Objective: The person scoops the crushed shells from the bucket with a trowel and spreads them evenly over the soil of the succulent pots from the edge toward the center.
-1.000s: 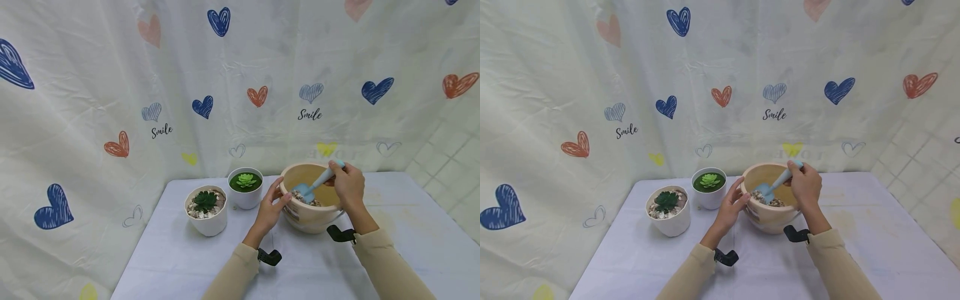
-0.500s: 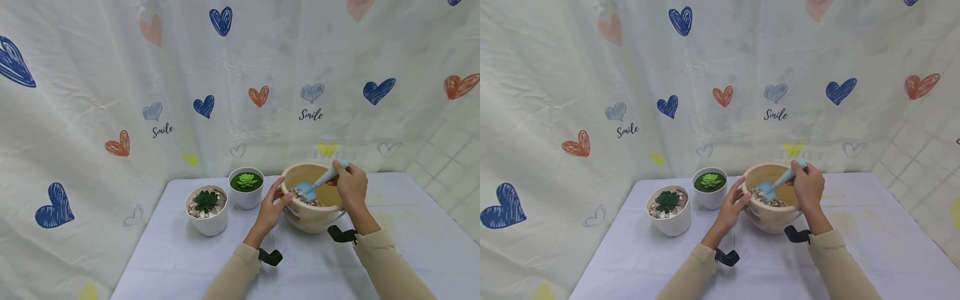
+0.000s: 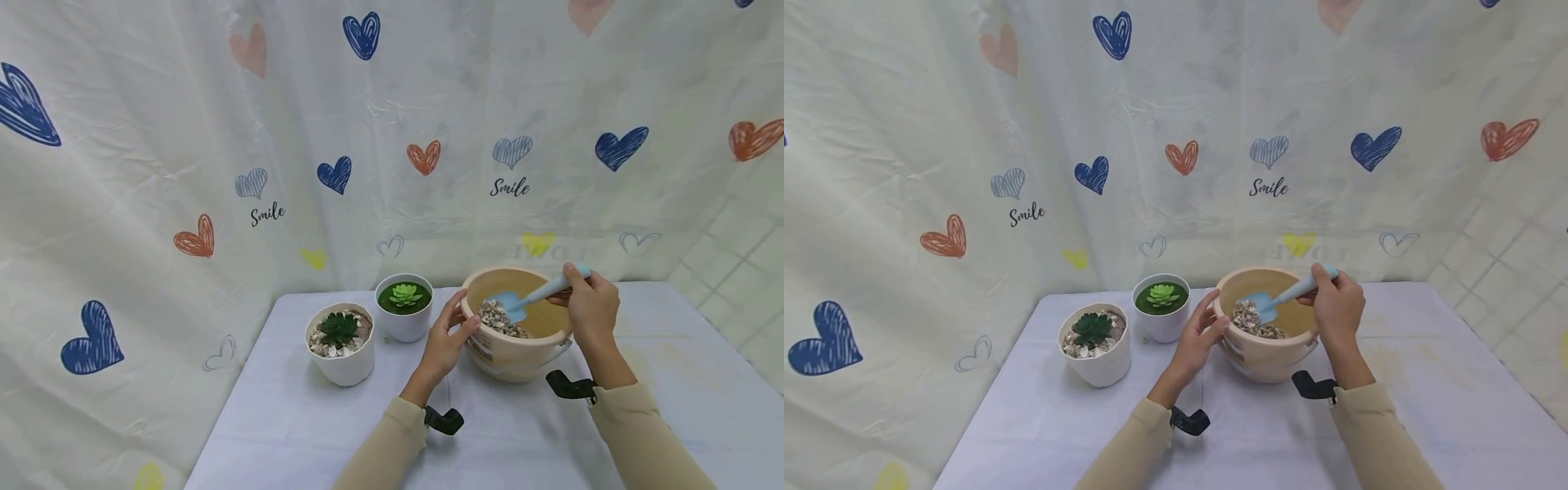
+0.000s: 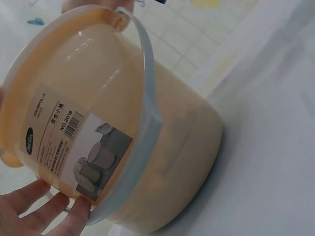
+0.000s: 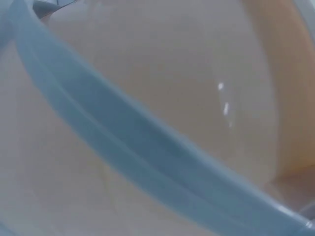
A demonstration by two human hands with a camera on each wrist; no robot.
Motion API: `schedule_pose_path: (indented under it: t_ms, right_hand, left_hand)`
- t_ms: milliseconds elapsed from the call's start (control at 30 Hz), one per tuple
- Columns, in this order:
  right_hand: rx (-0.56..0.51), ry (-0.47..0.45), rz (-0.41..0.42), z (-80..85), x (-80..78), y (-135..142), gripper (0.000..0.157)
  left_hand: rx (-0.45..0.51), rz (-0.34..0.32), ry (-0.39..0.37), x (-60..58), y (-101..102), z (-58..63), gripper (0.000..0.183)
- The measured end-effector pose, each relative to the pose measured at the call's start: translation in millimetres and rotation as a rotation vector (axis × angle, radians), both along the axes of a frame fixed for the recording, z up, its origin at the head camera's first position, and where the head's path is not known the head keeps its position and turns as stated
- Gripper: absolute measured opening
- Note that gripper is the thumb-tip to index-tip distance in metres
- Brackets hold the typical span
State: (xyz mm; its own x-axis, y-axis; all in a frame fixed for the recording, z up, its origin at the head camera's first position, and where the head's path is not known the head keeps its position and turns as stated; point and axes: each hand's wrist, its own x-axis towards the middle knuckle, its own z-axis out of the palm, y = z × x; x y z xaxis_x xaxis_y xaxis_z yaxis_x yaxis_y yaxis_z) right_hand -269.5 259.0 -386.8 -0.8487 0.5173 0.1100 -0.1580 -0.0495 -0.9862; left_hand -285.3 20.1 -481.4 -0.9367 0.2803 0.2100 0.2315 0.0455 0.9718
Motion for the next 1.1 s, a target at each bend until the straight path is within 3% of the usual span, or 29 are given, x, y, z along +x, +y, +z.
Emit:
schedule_pose_path:
  t_ms: [267, 1100]
  right_hand:
    - [-0.149, 0.006, 0.023, -3.3, 3.1, 7.0, 0.032]
    - [-0.224, 0.036, 0.048, -5.2, 3.4, 12.1, 0.03]
  left_hand:
    - [-0.005, 0.0, -0.011, 1.3, 0.1, -1.6, 0.056]
    - [0.004, -0.011, 0.006, 2.6, -0.9, 1.8, 0.056]
